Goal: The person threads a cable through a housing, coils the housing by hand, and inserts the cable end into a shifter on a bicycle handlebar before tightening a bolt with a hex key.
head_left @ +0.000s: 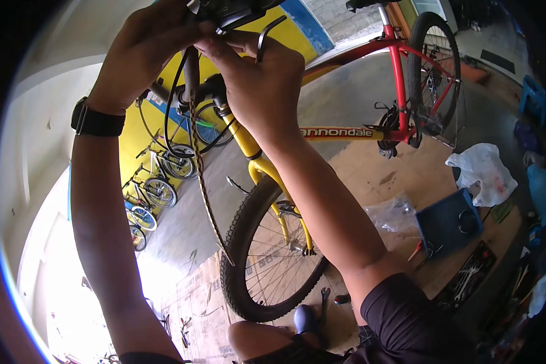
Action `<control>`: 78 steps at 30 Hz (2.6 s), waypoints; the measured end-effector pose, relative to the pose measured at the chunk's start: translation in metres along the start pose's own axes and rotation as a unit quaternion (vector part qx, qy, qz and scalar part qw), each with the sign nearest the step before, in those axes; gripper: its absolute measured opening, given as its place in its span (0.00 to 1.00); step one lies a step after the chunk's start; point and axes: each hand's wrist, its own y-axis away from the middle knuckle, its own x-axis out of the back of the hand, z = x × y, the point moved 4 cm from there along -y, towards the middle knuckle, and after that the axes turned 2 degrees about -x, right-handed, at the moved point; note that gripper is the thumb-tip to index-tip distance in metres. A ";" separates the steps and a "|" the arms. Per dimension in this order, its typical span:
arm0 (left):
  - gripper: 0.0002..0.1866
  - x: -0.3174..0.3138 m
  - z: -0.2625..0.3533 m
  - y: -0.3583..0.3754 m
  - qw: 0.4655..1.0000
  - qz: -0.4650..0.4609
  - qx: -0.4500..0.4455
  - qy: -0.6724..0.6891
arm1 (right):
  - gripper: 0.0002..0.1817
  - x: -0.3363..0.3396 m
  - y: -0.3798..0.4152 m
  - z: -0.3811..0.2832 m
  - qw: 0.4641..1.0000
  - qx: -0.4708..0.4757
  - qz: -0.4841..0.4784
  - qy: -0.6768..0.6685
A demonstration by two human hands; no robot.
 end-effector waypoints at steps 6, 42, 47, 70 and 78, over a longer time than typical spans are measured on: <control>0.33 0.001 0.000 0.002 0.997 0.029 0.045 -0.048 | 0.14 -0.010 -0.003 0.016 0.993 0.045 0.000 -0.109; 0.35 -0.010 -0.001 0.008 0.996 0.045 0.037 -0.060 | 0.11 -0.008 0.010 0.017 0.981 -0.071 -0.047 -0.174; 0.36 -0.013 0.001 0.010 0.997 0.044 0.037 -0.042 | 0.11 -0.006 0.010 0.023 0.990 -0.031 -0.049 -0.130; 0.30 -0.067 0.006 0.078 0.944 0.289 0.109 -0.113 | 0.12 0.014 -0.005 0.005 0.925 -0.272 -0.209 -0.164; 0.13 -0.077 -0.010 0.075 0.827 0.234 0.183 0.477 | 0.13 0.025 -0.013 -0.004 0.928 -0.259 -0.249 -0.102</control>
